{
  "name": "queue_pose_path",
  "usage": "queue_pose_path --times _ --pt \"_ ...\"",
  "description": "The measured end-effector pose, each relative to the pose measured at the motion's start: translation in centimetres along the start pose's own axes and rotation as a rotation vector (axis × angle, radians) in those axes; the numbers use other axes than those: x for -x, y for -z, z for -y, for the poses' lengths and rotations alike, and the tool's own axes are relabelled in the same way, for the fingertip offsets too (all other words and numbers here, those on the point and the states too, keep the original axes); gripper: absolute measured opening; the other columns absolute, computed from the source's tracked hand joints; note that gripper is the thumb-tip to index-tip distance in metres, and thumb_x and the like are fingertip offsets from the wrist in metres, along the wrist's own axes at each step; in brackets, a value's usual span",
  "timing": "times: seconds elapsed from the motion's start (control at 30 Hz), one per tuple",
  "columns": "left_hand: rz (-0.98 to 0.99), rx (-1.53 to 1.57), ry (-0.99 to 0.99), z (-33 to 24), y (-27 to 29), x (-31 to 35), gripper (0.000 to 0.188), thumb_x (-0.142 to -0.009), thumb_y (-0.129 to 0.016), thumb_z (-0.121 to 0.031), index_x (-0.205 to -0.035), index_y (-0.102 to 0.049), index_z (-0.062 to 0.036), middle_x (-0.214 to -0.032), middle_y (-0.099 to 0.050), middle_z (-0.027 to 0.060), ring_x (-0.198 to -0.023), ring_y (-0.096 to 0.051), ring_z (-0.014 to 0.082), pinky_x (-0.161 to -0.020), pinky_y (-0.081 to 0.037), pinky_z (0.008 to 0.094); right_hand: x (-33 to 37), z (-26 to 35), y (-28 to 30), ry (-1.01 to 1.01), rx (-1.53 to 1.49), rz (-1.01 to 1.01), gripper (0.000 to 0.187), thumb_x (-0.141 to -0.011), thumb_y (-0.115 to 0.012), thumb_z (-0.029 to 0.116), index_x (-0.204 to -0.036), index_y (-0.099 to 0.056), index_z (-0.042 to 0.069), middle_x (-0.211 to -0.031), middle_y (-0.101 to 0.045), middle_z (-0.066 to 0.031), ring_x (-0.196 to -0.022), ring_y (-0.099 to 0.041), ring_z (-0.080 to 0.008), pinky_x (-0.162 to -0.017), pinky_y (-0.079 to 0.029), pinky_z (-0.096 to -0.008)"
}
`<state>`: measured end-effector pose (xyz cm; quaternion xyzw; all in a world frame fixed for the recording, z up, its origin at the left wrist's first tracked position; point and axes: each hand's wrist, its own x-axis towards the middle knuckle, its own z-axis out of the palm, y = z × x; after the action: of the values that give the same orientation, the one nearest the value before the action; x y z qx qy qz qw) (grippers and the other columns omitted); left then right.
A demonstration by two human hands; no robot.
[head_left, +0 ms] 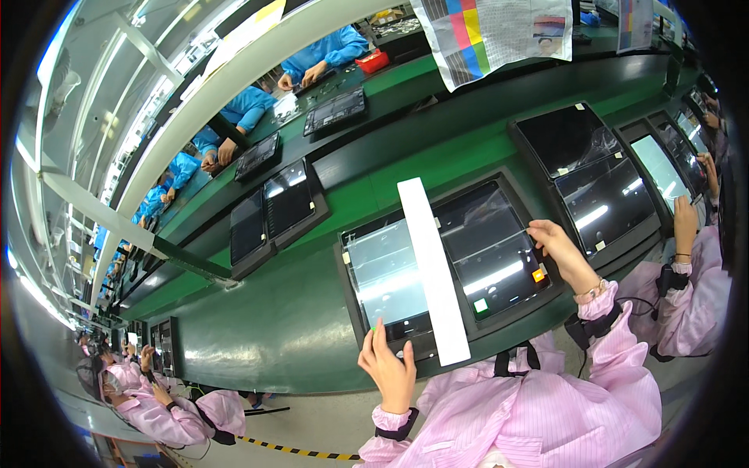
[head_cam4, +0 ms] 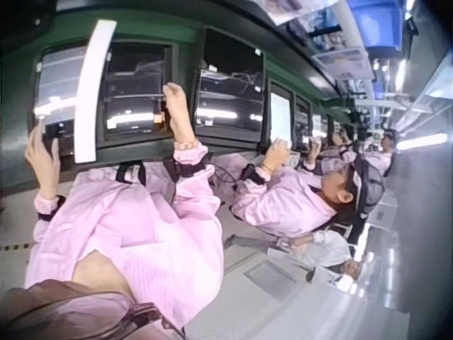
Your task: Testing and inspecting tablets at a factory assembly line and recording results on a document.
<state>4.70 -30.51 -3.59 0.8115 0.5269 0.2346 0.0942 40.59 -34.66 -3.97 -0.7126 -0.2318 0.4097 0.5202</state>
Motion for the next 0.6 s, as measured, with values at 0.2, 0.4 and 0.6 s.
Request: queue_pose_path --times 0.2,0.4,0.6 --pt "-0.017 -0.099 -0.038 3.5 -0.1 2.0 0.053 -0.081 -0.062 -0.017 -0.127 -0.040 -0.0009 -0.136 -0.043 0.0084 -0.124 -0.033 0.0283 -0.101 -0.020 0.0460 0.2 1.5 0.0 -0.020 -0.050 -0.041 0.039 -0.083 -0.061 0.023 -0.114 -0.058 -0.001 -0.087 -0.058 0.0040 -0.069 -0.042 -0.0045 -0.059 -0.032 -0.0186" --pt "-0.052 -0.116 -0.074 4.0 0.2 1.6 0.041 -0.076 -0.065 -0.016 -0.112 -0.047 -0.0055 -0.129 -0.051 0.0004 -0.125 -0.038 0.0229 -0.102 -0.017 0.0500 0.1 2.4 -0.7 0.040 -0.046 0.014 0.027 -0.090 -0.053 0.023 -0.108 -0.061 0.005 -0.088 -0.057 0.0035 -0.075 -0.044 -0.0053 -0.068 -0.034 -0.0201" --pt "-0.037 -0.199 -0.114 4.8 0.1 1.4 0.042 -0.074 -0.066 -0.020 -0.111 -0.051 -0.0076 -0.125 -0.055 -0.0021 -0.122 -0.042 0.0207 -0.103 -0.016 0.0504 1.2 2.3 -1.9 0.051 -0.167 0.097 0.029 -0.097 -0.045 0.020 -0.123 -0.046 0.009 -0.100 -0.058 -0.0081 -0.104 -0.047 -0.0165 -0.090 -0.037 -0.0282"
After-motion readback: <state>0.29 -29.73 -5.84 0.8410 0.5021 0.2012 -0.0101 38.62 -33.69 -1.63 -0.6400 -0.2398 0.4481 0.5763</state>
